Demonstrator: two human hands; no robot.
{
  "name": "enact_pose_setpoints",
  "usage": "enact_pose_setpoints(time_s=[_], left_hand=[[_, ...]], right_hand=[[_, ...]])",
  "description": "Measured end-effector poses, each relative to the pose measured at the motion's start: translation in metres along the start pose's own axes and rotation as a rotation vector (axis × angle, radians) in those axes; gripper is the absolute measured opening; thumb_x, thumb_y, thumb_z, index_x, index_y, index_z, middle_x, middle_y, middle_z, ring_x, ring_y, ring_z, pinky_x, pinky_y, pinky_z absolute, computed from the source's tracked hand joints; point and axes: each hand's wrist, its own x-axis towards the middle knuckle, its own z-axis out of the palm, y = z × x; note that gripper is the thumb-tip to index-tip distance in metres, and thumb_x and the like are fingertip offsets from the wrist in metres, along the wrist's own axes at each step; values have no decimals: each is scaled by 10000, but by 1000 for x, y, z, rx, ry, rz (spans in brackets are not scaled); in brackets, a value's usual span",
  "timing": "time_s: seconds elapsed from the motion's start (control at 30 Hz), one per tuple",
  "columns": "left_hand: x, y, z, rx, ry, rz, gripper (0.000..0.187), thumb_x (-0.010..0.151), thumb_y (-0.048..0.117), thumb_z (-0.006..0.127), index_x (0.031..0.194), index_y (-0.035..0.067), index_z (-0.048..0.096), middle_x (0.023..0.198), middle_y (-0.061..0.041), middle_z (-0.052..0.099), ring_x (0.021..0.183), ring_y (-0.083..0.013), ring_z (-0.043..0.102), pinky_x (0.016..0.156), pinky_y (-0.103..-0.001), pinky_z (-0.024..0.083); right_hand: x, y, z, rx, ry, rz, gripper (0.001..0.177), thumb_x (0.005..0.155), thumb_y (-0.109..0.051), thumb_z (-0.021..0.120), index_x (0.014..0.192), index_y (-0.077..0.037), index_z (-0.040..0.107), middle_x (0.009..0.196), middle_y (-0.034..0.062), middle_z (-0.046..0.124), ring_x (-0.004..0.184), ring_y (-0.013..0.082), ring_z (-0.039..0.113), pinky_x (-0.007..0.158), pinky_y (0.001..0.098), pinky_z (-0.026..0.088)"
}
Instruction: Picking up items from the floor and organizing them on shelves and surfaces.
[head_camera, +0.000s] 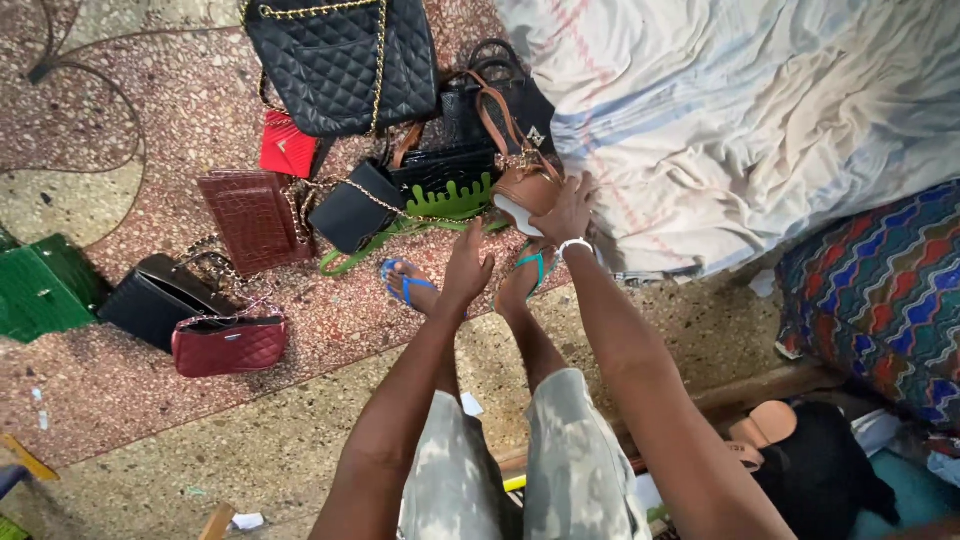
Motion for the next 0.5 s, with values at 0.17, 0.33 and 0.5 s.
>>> enact_pose_setpoints(time_s=[0.17,0.33,0.5], left_hand=[[-9,-26,-22,35,69,23,863,861,99,695,1600,5,259,1528,-317,423,1413,-487,410,1187,-497,358],[-24,-21,-62,40,102,-73,892,797,50,737,1570,3,294,1541,-295,415,1406,-474,416,1176,-487,371],[-61,-22,-105,148,209,-256,888,650,-6,782,1459,17,416,1475,-253,469,1381,-445,432,1166,-506,361]], right_hand=[[-28,-31,-3,-41,-164,-9,1213,536,-450,934,1473,53,351,1399,268,488,1304,492,436,1054,596,423],[-93,-83,-3,7,-292,-118,1147,594,-541,907,1468,-3,396,1325,277,513,1257,436,500,1040,569,443],[-164,-161,-11,114,-421,-159,1090,573,-430,934,1452,-47,416,1294,278,523,1196,438,525,993,527,483]])
